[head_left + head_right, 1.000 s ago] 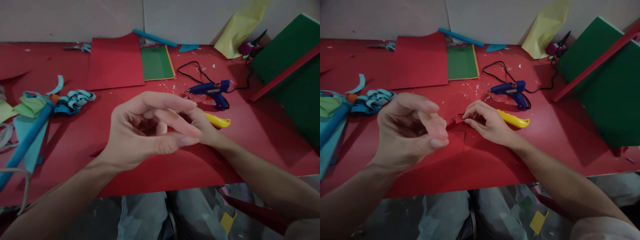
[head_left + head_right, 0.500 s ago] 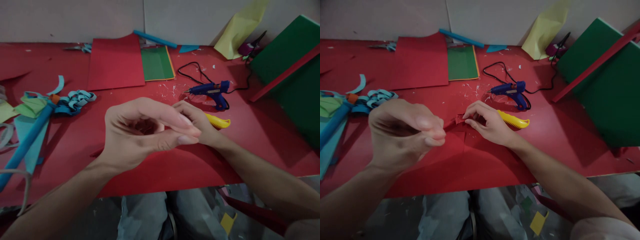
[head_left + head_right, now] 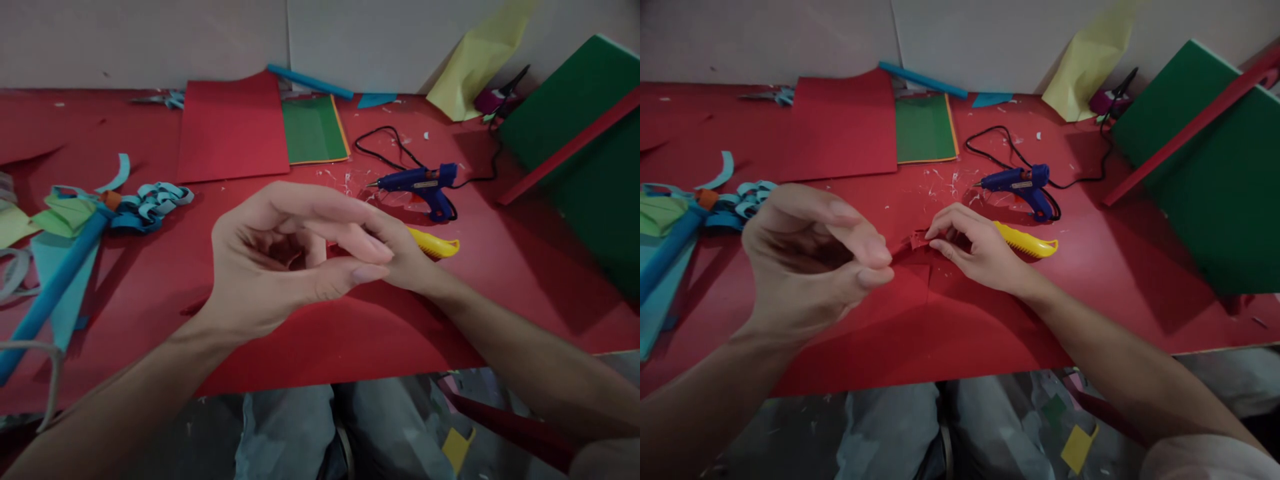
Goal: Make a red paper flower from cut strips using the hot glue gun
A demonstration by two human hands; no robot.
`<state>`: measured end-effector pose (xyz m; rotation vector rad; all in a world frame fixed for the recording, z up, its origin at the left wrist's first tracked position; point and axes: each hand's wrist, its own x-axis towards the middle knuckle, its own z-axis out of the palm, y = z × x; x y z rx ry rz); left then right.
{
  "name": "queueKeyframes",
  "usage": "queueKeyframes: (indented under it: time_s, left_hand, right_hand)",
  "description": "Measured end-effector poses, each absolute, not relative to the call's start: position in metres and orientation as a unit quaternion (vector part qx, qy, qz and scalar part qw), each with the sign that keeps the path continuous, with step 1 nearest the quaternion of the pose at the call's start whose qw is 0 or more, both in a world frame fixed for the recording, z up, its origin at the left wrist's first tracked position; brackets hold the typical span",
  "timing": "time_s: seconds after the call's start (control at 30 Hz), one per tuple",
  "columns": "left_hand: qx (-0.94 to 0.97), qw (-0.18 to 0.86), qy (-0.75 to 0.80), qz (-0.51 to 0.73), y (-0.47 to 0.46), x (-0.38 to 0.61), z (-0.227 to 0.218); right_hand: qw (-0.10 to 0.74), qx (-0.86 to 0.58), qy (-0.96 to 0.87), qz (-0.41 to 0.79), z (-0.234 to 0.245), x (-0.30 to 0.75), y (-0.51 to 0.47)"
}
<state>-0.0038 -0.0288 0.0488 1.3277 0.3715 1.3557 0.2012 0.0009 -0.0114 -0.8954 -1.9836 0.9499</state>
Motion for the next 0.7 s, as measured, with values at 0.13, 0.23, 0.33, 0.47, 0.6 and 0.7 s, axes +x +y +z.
queueKeyframes:
  time_s: [0.13, 0.23, 0.33, 0.47, 0.6, 0.7]
  left_hand:
    - [0.585, 0.542, 0.154, 0.583, -0.027, -0.003, 0.048]
    - [0.588, 0.539, 0.144, 0.586, -0.024, -0.004, 0.045]
    - [0.58, 0.553, 0.116, 0.588, -0.021, -0.005, 0.04]
    - [0.573, 0.516, 0.135, 0.622, -0.014, -0.008, 0.034]
    - [0.545, 0.491, 0.168, 0.659, 0.005, -0.016, 0.034]
    - [0.529, 0.497, 0.192, 0.661, 0.024, -0.027, 0.03]
  right_hand:
    - [0.381, -0.338, -0.777, 0.37, -0.012, 0.201, 0.0]
    - [0.399, -0.32, -0.781, 0.358, -0.014, 0.202, 0.001]
    - [0.408, -0.299, -0.784, 0.359, -0.018, 0.202, 0.003]
    - [0.425, -0.283, -0.791, 0.337, -0.022, 0.202, 0.007]
    - [0.427, -0.286, -0.793, 0.329, -0.023, 0.202, 0.007]
    - [0.427, -0.291, -0.796, 0.316, -0.024, 0.202, 0.008]
